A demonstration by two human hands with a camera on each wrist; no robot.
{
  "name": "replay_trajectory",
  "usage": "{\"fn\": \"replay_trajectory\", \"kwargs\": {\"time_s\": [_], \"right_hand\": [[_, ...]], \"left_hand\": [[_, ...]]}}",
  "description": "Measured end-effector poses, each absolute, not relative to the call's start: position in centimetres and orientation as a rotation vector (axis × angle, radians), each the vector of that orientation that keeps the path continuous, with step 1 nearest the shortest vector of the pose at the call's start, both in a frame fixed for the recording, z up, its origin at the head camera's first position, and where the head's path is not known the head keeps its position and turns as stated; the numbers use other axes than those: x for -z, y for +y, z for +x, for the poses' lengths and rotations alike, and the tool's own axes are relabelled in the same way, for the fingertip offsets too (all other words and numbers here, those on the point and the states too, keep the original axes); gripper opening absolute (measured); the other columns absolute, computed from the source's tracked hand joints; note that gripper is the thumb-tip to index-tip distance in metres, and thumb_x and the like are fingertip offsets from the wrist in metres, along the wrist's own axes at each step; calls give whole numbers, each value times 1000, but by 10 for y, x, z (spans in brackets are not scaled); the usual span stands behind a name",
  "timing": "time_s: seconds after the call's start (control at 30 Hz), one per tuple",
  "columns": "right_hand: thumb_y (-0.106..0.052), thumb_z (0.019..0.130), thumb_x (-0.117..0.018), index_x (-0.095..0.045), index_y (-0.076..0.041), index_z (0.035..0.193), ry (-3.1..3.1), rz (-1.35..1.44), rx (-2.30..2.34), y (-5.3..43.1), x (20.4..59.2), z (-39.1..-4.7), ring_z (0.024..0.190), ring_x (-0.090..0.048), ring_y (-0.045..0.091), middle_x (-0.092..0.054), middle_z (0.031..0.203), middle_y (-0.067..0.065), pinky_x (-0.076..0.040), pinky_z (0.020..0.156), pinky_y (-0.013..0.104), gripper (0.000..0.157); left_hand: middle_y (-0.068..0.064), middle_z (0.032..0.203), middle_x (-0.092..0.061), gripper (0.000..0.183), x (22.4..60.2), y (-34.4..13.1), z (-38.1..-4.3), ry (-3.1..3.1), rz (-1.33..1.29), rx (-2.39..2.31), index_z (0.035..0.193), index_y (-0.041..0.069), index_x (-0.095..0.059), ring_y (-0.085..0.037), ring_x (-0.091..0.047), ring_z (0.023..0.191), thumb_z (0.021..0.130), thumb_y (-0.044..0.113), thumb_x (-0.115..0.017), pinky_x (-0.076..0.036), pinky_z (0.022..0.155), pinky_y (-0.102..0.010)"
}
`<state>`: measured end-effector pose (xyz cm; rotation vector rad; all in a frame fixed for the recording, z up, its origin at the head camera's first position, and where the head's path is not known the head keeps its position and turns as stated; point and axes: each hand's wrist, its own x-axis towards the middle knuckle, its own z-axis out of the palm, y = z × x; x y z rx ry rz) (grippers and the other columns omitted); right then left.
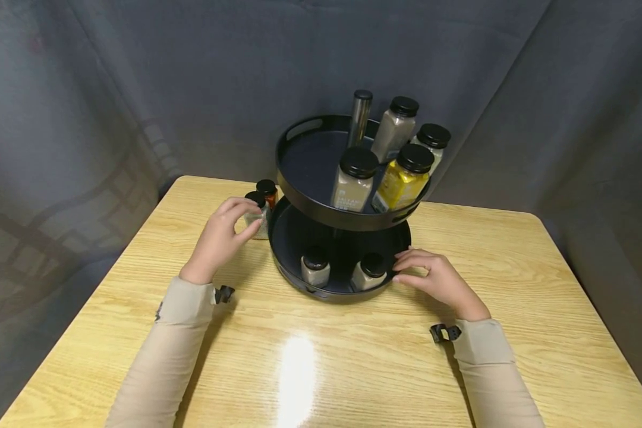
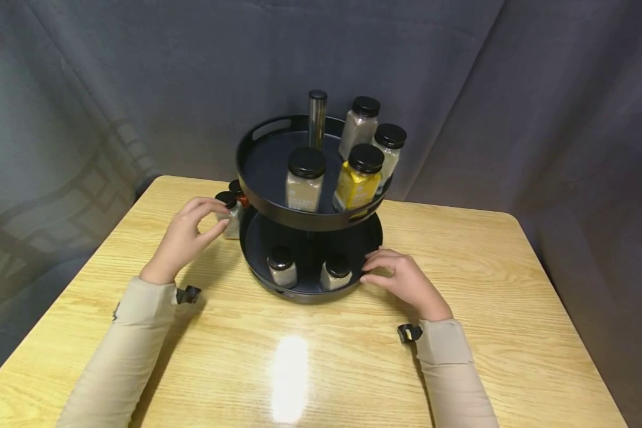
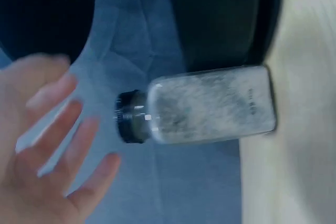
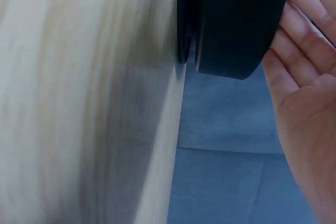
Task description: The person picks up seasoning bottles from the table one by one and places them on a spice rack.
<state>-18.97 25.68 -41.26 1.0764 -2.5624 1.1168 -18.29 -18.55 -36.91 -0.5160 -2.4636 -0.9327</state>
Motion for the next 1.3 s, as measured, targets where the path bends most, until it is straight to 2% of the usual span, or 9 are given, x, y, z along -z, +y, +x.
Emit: {"fn": "replay_trajectory", "kwargs": {"time_s": [0.2, 0.43, 0.6, 0.77, 1.07, 1.3], "right_hand": [[-1, 77, -85, -79, -15, 95, -2573, 1050, -1119, 259, 411, -191, 113, -64, 30, -74, 108, 5, -39, 103, 11, 23], [-2, 79, -84, -79, -16, 97, -2595, 1033, -1131, 260, 410, -192, 114, -64, 27, -74, 113, 5, -40, 101, 11, 23], [-3, 81, -83, -79, -16, 99, -2614, 1020, -1154, 261, 410, -192, 115, -64, 27, -73, 115, 5, -41, 101, 11, 22], [-3, 81, -83, -79, -16, 99, -2619, 1005, -1146, 262, 410, -194, 116, -64, 23, -73, 116, 6, -41, 101, 10, 22], [-4, 83, -82, -79, -17, 100, -2635, 979, -1198, 262, 413, -195, 119, -62, 26, -72, 117, 6, -40, 103, 11, 22], [-5, 84, -81, -78, -18, 100, -2645, 961, -1206, 262, 416, -195, 119, -61, 26, -72, 118, 6, -37, 105, 11, 21]], "left_hand": [[-24, 133, -50, 39, 382, -187, -196, -2370, -318, 1099, 132, -1, -58, -39, -48, 123, 96, 8, -69, -45, 101, -53], [-24, 152, -36, 60, 396, -191, -205, -2388, -190, 1453, 152, 0, -35, -40, -36, 142, 102, 18, -62, -37, 112, -57], [-20, 164, -24, 67, 407, -197, -210, -2423, -152, 1653, 159, 1, -22, -40, -26, 150, 106, 27, -54, -26, 120, -55], [-19, 167, -16, 68, 412, -198, -212, -2470, -169, 1731, 162, 6, -13, -37, -17, 153, 109, 30, -47, -24, 121, -52], [-20, 166, -16, 61, 420, -198, -211, -2410, -218, 1857, 163, 8, -13, -40, -23, 151, 111, 20, -41, -29, 118, -57], [-19, 165, -21, 57, 422, -201, -213, -2371, -229, 1882, 161, 5, -18, -37, -27, 150, 110, 18, -42, -29, 119, -53]]}}
